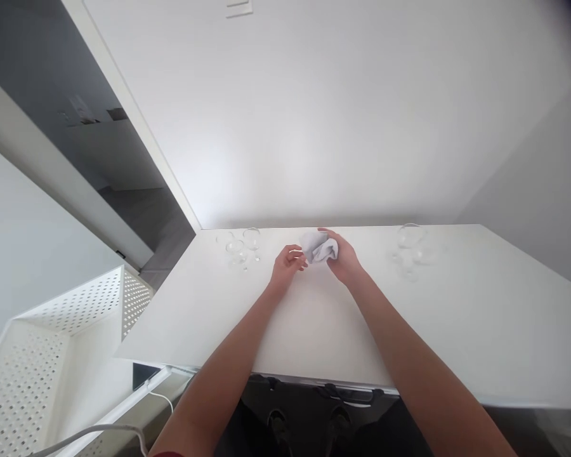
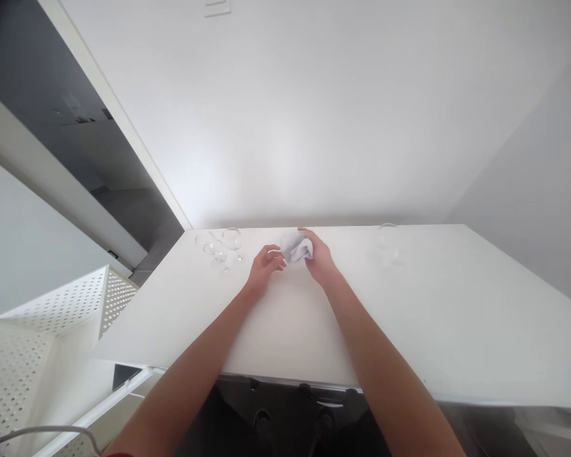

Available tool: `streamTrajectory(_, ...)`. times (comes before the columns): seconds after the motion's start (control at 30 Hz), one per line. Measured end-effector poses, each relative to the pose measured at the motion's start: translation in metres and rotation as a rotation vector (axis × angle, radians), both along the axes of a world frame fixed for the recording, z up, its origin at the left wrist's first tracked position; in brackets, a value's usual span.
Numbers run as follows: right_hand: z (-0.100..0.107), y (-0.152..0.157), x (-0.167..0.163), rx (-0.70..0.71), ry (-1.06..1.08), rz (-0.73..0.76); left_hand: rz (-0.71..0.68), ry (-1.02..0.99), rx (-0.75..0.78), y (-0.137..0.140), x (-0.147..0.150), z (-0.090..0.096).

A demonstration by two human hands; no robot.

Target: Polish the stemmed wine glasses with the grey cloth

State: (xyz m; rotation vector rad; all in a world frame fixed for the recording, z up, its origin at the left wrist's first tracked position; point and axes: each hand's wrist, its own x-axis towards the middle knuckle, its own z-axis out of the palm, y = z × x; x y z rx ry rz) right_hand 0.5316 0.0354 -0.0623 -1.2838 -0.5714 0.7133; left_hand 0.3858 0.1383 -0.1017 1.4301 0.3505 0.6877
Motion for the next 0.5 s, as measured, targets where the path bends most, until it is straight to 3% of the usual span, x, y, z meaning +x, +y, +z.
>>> streamTrajectory(0.2, -0.033, -0.009, 0.008, -0.148, 0.221, 0.42, 0.181, -0.018, 0.116, 0.002, -0.003, 0.001)
streamTrajectory(0.33, -0.042, -0.007, 0.015, -0.056, 0.216, 0.274, 0.314, 0.071, 0.097, 0.003, -0.006, -0.001)
streamTrajectory(0.5, -0.046, -0.003, 0.023, -0.001, 0.213, 0.171, 0.631, 0.224, -0.054, 0.004, -0.017, -0.009)
